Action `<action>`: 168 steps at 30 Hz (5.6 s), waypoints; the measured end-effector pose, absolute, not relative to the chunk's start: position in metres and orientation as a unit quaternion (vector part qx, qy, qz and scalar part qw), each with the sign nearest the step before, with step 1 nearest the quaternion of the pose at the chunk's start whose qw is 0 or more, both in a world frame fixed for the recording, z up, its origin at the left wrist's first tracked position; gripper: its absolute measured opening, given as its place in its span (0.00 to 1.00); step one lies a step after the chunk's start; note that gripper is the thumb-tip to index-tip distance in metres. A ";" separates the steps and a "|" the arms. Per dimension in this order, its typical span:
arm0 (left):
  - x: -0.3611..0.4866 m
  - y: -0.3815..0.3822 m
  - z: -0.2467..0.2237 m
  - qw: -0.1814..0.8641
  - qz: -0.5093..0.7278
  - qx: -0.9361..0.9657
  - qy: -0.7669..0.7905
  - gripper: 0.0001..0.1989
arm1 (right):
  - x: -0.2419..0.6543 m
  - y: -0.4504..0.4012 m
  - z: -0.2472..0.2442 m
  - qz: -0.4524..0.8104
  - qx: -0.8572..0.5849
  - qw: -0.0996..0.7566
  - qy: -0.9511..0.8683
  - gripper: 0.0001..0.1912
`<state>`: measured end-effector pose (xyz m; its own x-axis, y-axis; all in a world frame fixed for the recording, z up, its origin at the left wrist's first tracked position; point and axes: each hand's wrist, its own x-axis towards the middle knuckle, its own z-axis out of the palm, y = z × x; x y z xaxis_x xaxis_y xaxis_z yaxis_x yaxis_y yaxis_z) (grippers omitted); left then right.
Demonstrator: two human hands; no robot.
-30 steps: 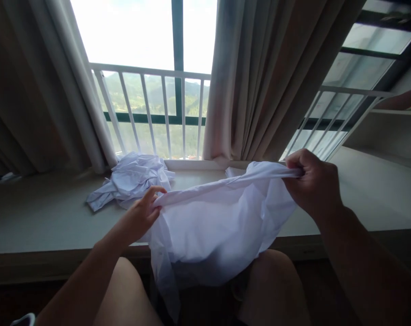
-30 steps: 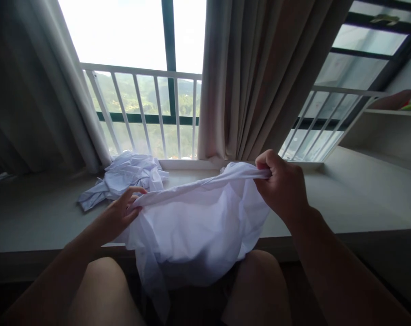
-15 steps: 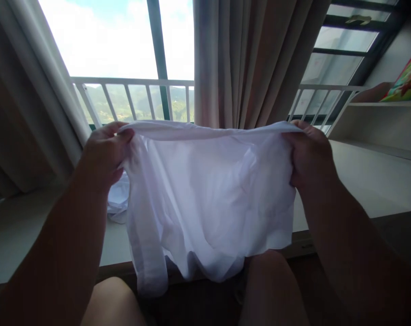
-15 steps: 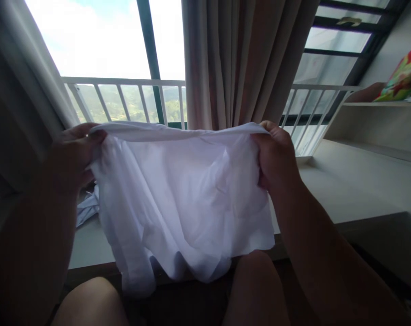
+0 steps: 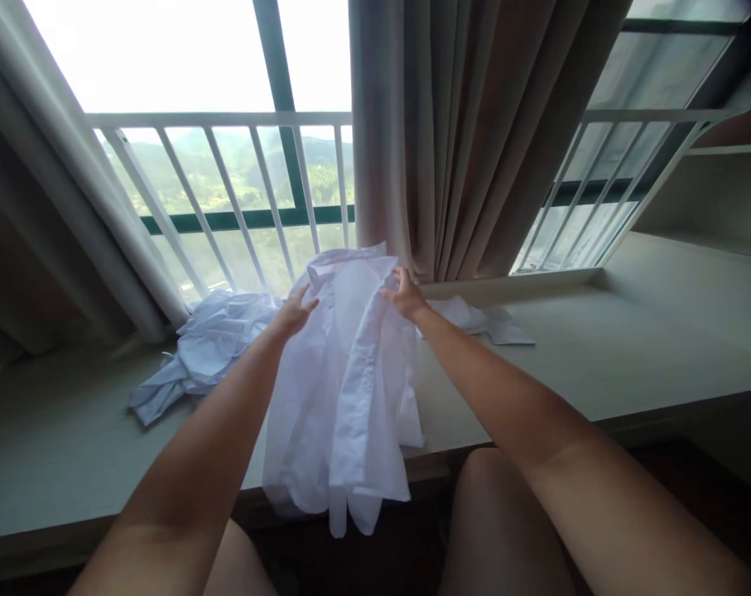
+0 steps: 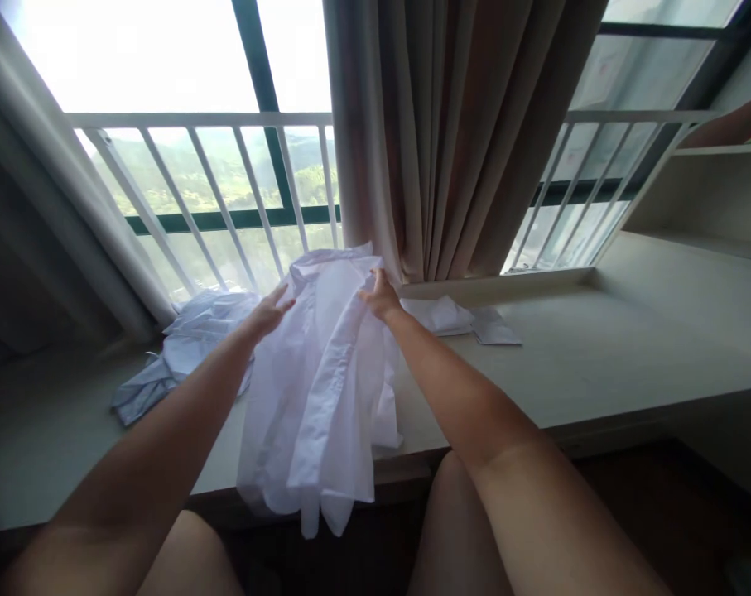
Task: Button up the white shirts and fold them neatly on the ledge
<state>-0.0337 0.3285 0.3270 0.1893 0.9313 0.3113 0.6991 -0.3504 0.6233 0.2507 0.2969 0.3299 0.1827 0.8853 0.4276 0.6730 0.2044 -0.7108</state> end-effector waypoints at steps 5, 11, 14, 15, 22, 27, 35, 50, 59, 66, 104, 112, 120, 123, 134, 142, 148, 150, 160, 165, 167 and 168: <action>-0.072 0.220 0.180 0.196 0.208 0.715 0.638 0.19 | 0.213 0.203 0.182 0.173 -0.586 0.317 -0.725 0.18; -0.102 0.155 0.113 0.138 0.138 0.720 0.666 0.21 | 0.188 0.122 0.103 0.188 -0.563 0.212 -0.777 0.18; -0.108 0.156 0.113 0.161 0.163 0.704 0.672 0.18 | 0.189 0.119 0.101 0.188 -0.591 0.198 -0.759 0.10; -0.109 0.158 0.113 0.173 0.173 0.688 0.684 0.18 | 0.189 0.122 0.103 0.188 -0.607 0.196 -0.747 0.13; -0.105 0.178 0.107 0.300 0.191 0.627 0.693 0.18 | 0.187 0.158 0.113 0.191 -0.748 0.138 -0.621 0.35; -0.109 0.183 0.110 0.195 0.159 0.653 0.714 0.16 | 0.179 0.185 0.105 0.192 -0.776 0.122 -0.588 0.37; -0.134 0.187 0.120 0.332 0.134 0.627 0.692 0.19 | 0.192 0.194 0.095 0.416 -0.632 0.328 -0.566 0.12; -0.075 0.176 0.136 0.393 0.524 0.472 0.590 0.20 | 0.186 0.186 0.105 0.627 -0.531 0.383 -0.423 0.14; -0.035 0.175 0.123 0.617 0.488 0.390 0.479 0.18 | 0.183 0.187 0.092 0.546 -0.545 0.389 -0.503 0.14; -0.016 0.179 0.113 0.679 0.499 0.330 0.426 0.17 | 0.181 0.187 0.094 0.573 -0.495 0.424 -0.497 0.12; -0.016 0.179 0.114 0.252 0.449 0.639 0.571 0.09 | 0.165 0.173 0.105 0.417 -0.513 0.497 -0.562 0.14; 0.003 0.168 0.109 0.307 0.458 0.628 0.549 0.13 | 0.156 0.160 0.106 0.282 -0.527 0.429 -0.678 0.06; 0.001 0.163 0.114 0.456 0.471 0.550 0.517 0.13 | 0.165 0.165 0.113 0.293 -0.532 0.401 -0.686 0.08; 0.000 0.164 0.115 0.438 0.470 0.571 0.511 0.10 | 0.165 0.166 0.113 0.295 -0.530 0.395 -0.690 0.09; 0.001 0.167 0.111 0.423 0.476 0.548 0.542 0.11 | 0.169 0.167 0.106 0.280 -0.519 0.361 -0.723 0.07; 0.000 0.169 0.105 0.430 0.452 0.567 0.538 0.11 | 0.173 0.170 0.105 0.309 -0.511 0.350 -0.721 0.04; -0.002 0.173 0.101 0.487 0.453 0.533 0.523 0.13 | 0.174 0.170 0.108 0.333 -0.507 0.369 -0.704 0.03; -0.002 0.174 0.100 0.504 0.455 0.517 0.521 0.12 | 0.173 0.169 0.108 0.335 -0.503 0.375 -0.703 0.03; -0.001 0.176 0.100 0.537 0.465 0.480 0.514 0.17 | 0.169 0.172 0.102 0.305 -0.494 0.398 -0.711 0.06; 0.000 0.176 0.098 0.539 0.474 0.467 0.517 0.16 | 0.169 0.172 0.102 0.320 -0.489 0.411 -0.700 0.05; 0.000 0.177 0.097 0.542 0.478 0.460 0.516 0.16 | 0.169 0.172 0.101 0.331 -0.488 0.419 -0.691 0.05; 0.000 0.177 0.097 0.542 0.479 0.460 0.515 0.16 | 0.169 0.172 0.101 0.337 -0.486 0.422 -0.687 0.06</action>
